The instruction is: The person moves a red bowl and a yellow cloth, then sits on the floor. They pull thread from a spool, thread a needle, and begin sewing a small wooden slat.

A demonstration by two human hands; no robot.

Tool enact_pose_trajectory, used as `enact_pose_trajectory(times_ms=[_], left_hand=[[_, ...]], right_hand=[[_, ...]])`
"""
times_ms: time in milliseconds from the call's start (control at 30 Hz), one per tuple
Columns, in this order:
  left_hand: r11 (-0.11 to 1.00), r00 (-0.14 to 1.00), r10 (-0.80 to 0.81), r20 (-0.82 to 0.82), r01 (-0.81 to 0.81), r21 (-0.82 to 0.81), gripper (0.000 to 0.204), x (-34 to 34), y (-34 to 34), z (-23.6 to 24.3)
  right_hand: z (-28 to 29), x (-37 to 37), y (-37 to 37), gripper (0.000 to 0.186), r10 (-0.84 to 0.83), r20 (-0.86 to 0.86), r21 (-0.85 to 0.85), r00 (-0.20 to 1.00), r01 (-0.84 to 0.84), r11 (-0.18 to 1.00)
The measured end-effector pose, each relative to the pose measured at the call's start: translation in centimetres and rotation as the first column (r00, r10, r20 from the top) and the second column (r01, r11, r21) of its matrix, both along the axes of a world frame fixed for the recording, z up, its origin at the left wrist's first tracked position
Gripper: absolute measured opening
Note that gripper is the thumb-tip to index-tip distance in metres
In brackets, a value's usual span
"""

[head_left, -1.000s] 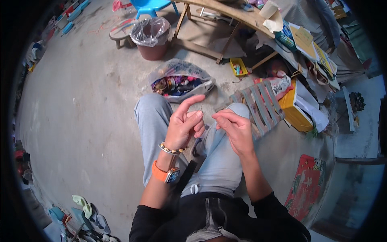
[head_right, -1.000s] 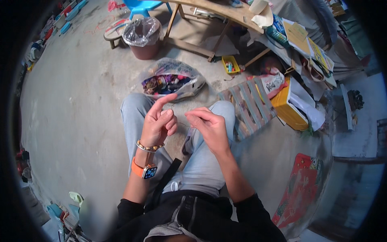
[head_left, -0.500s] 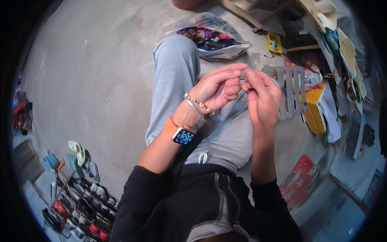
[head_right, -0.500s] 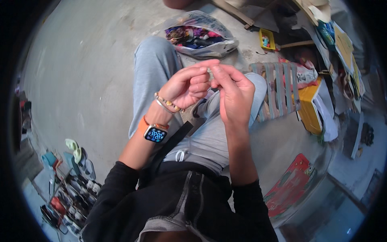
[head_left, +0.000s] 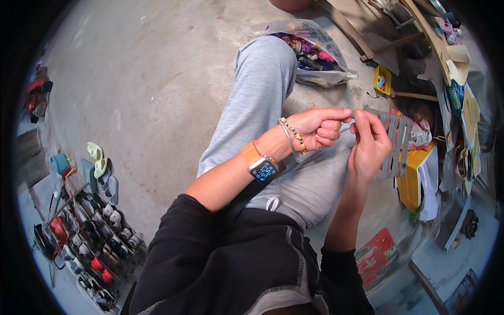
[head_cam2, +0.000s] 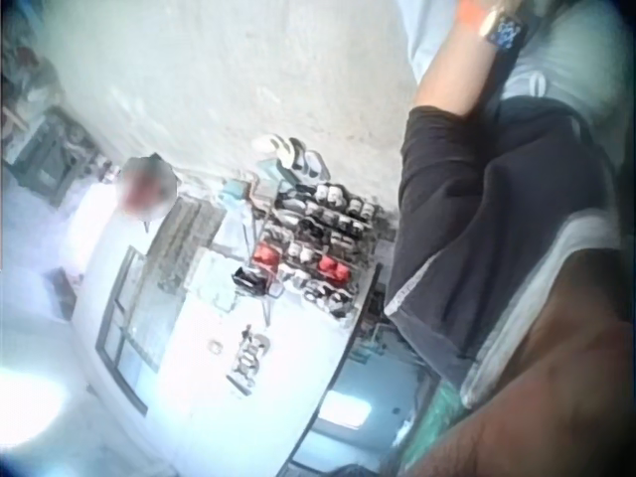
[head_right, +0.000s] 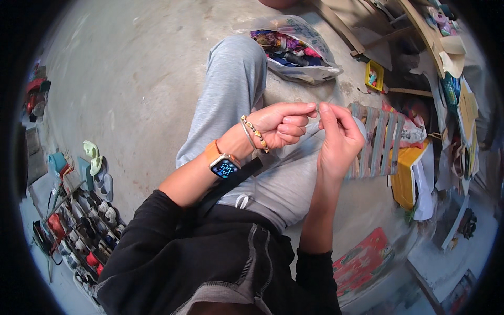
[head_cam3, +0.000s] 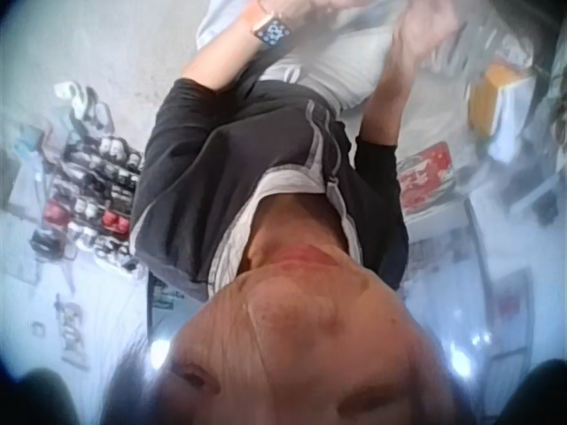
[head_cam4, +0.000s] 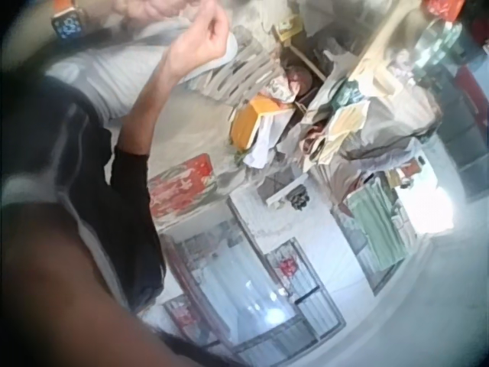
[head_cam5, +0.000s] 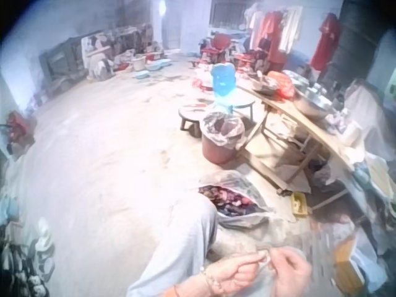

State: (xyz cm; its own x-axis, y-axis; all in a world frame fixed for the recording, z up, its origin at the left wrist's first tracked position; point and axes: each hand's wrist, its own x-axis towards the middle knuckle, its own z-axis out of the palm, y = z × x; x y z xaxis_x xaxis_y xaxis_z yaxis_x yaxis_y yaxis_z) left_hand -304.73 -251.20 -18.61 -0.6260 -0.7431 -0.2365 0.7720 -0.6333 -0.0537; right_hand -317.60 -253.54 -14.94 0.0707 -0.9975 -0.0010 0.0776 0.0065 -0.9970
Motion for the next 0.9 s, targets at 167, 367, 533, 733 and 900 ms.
enact_pose_trajectory(times_ms=[167, 367, 533, 733, 900], left_hand=[[0.999, 0.994, -0.019, 0.105, 0.023, -0.035, 0.012, 0.3, 0.1, 0.1], [0.994, 0.93, 0.001, 0.367, 0.038, -0.098, 0.01, 0.7, 0.7, 2.2], [0.978, 0.862, 0.038, 0.506, 0.072, -0.196, 0.007, 0.6, 1.4, 3.2], [0.936, 0.642, 0.139, 0.754, 0.164, -0.313, 0.016, 0.1, 1.8, 4.8], [0.937, 0.666, 0.153, 0.73, 0.137, -0.321, 0.02, 0.0, 1.9, 5.6]], right_hand=[[0.1, 0.0, 0.1, 0.006, 0.029, 0.01, 0.036, 1.0, -0.029, 0.999], [0.3, -1.0, 0.4, 0.004, 0.046, -0.03, 0.034, 0.998, -0.045, 0.998], [1.2, -2.0, 1.5, 0.005, 0.066, 0.043, 0.062, 0.997, -0.069, 0.996], [2.5, -3.0, 2.4, 0.005, 0.081, -0.005, 0.025, 0.997, -0.081, 0.996], [3.0, -3.1, 2.7, 0.005, 0.079, -0.116, -0.085, 0.99, -0.089, 0.992]])
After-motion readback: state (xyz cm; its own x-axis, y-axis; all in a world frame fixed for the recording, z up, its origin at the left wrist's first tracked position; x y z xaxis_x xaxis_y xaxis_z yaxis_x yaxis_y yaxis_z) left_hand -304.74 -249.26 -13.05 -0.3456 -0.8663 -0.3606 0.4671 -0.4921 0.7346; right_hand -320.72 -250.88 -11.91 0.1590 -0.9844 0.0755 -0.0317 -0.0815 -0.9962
